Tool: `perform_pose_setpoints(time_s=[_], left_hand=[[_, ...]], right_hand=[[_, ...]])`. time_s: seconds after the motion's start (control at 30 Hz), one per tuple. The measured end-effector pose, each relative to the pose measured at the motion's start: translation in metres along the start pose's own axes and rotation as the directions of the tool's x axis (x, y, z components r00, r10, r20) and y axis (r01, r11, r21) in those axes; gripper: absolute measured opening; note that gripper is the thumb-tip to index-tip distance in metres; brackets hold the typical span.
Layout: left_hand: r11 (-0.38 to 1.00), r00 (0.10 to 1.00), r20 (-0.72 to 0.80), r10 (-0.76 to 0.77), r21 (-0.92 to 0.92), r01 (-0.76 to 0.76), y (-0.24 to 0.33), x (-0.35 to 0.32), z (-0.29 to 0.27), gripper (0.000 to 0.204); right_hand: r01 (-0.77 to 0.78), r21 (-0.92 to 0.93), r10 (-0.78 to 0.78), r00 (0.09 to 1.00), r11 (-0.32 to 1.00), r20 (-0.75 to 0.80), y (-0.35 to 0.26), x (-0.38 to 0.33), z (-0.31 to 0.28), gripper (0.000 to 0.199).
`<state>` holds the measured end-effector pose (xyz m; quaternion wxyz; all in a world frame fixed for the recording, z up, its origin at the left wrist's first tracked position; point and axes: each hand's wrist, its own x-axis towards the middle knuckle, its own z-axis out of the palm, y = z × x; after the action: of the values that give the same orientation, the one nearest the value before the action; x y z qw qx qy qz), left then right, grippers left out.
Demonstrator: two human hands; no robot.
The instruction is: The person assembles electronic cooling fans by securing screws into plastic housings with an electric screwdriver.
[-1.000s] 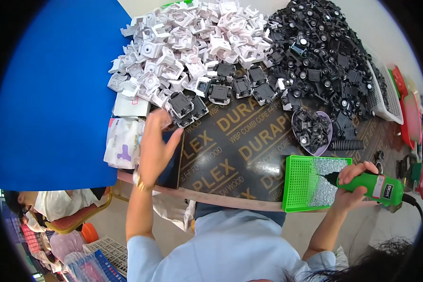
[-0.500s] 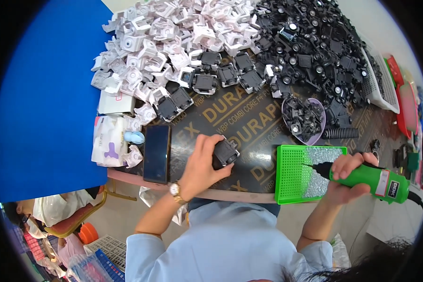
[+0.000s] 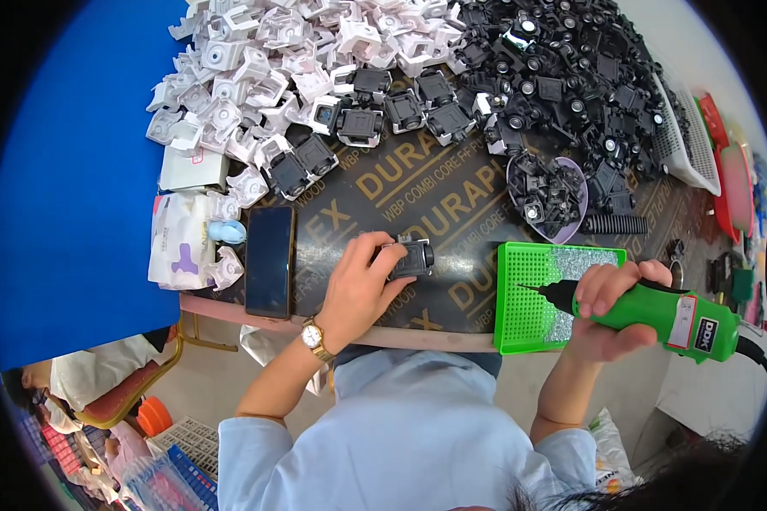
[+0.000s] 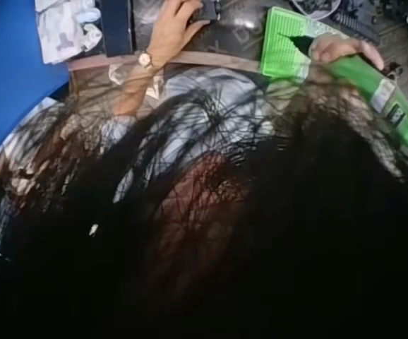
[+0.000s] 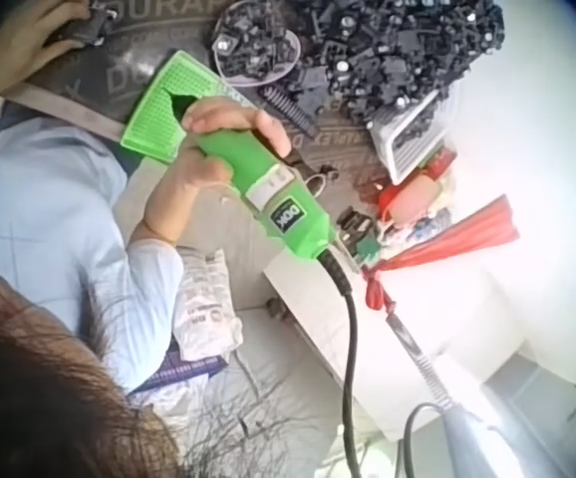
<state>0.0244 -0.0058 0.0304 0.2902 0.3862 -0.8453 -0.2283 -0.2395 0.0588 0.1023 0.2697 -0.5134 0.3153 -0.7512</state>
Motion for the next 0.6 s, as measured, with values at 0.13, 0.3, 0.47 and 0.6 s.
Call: perform_pose_setpoints(time_s=[0.13, 0.3, 0.47, 0.6], left_hand=[[0.995, 0.996, -0.011, -0.092, -0.052, 0.091, 0.009, 0.005, 0.0, 0.043], [0.989, 0.989, 0.059, -0.135, -0.049, 0.138, 0.016, 0.013, -0.002, 0.045], [0.977, 0.973, 0.168, -0.16, -0.112, 0.18, 0.018, 0.017, -0.003, 0.044], [0.975, 0.985, 0.105, -0.134, -0.163, 0.15, 0.014, 0.02, 0.006, 0.035]], right_hand=[[-0.006, -0.004, 0.006, 1.0, 1.0, 0.01, 0.001, -0.001, 0.001, 0.071], [-0.011, 0.003, 0.011, 1.0, 1.0, 0.022, 0.001, -0.002, 0.001, 0.071], [0.001, 0.03, -0.002, 0.999, 1.0, 0.037, 0.0, 0.002, 0.004, 0.071], [-0.035, 0.049, 0.035, 0.999, 0.998, 0.003, 0.007, 0.012, 0.017, 0.072]])
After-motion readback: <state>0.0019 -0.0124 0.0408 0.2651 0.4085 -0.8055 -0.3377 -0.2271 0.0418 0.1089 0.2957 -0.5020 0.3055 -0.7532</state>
